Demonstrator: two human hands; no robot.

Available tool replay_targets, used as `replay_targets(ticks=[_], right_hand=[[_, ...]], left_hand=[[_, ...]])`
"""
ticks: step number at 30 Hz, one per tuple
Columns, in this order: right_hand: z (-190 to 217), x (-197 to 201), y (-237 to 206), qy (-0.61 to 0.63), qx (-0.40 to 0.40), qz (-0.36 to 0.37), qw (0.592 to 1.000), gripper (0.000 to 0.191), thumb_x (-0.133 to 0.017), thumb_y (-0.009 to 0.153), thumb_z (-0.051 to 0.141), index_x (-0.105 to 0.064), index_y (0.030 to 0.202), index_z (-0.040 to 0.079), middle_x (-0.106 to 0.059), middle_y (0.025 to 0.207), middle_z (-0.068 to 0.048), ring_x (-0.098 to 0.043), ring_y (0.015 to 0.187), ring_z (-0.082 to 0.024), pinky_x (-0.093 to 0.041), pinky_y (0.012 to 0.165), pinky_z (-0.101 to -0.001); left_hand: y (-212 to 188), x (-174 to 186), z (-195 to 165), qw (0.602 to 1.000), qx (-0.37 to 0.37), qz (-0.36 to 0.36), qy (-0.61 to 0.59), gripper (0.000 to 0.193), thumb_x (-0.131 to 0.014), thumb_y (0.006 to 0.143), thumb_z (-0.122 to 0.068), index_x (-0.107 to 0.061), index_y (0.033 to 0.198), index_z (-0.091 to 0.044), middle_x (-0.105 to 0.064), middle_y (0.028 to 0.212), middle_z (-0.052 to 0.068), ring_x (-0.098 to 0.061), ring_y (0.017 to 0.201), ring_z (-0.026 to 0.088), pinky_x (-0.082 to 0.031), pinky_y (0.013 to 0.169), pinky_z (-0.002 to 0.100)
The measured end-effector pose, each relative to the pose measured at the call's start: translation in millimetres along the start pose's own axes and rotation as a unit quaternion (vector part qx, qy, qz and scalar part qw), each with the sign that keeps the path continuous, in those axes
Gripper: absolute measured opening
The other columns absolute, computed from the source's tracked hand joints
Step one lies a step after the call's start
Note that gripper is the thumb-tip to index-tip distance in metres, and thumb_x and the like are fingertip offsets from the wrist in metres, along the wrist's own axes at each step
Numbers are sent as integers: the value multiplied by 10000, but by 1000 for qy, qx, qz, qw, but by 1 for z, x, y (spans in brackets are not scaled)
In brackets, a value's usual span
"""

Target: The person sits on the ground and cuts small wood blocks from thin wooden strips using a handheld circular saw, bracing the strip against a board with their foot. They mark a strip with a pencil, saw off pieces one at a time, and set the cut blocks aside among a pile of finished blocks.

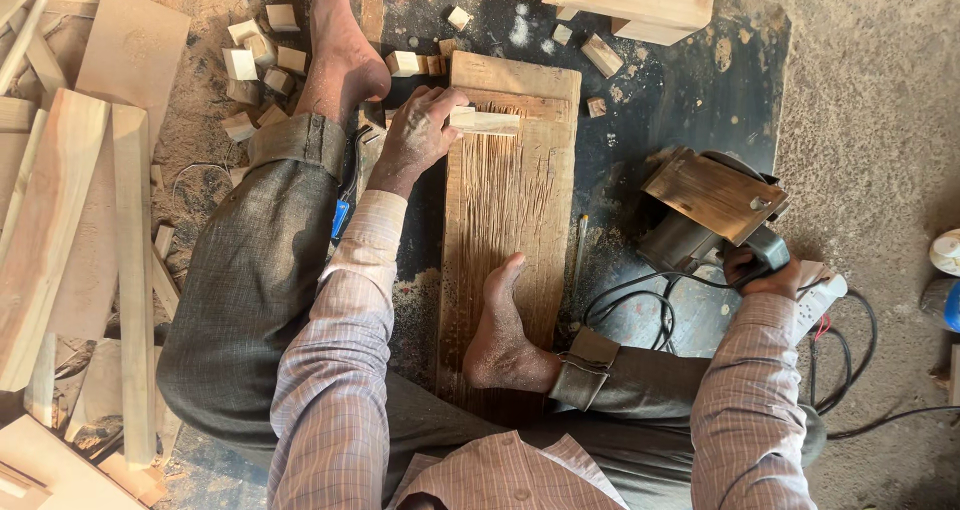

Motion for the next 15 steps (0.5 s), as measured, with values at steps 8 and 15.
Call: replay_targets(ticks=[8, 15], right_hand=[[0, 18, 4, -75, -30, -51, 995, 561, -487, 935, 468, -615, 1304, 64, -643, 1076, -165, -654, 816, -253, -545, 618, -332], [52, -13, -57, -510, 384, -371, 674, 359, -545, 1103, 288, -618, 1357, 45, -694, 1078, -103, -675, 900, -186, -560, 741, -288]], left_hand=[[3, -2, 7, 1000, -6, 5, -9, 451, -874, 745, -71, -611, 1111, -73, -723, 1056, 106, -663, 1040, 336, -531, 911, 465], [-2, -1, 12, 999, -5, -5, -37, 524, -871, 740, -42, -596, 1185, -72, -714, 1110, 120, -669, 1037, 332, -536, 922, 466]])
Point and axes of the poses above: each hand's wrist, its own y-axis towards the middle knuckle, its own x-axis out of the back of the hand, z = x × y, the point moved 5 cm from there along y, towards the middle knuckle
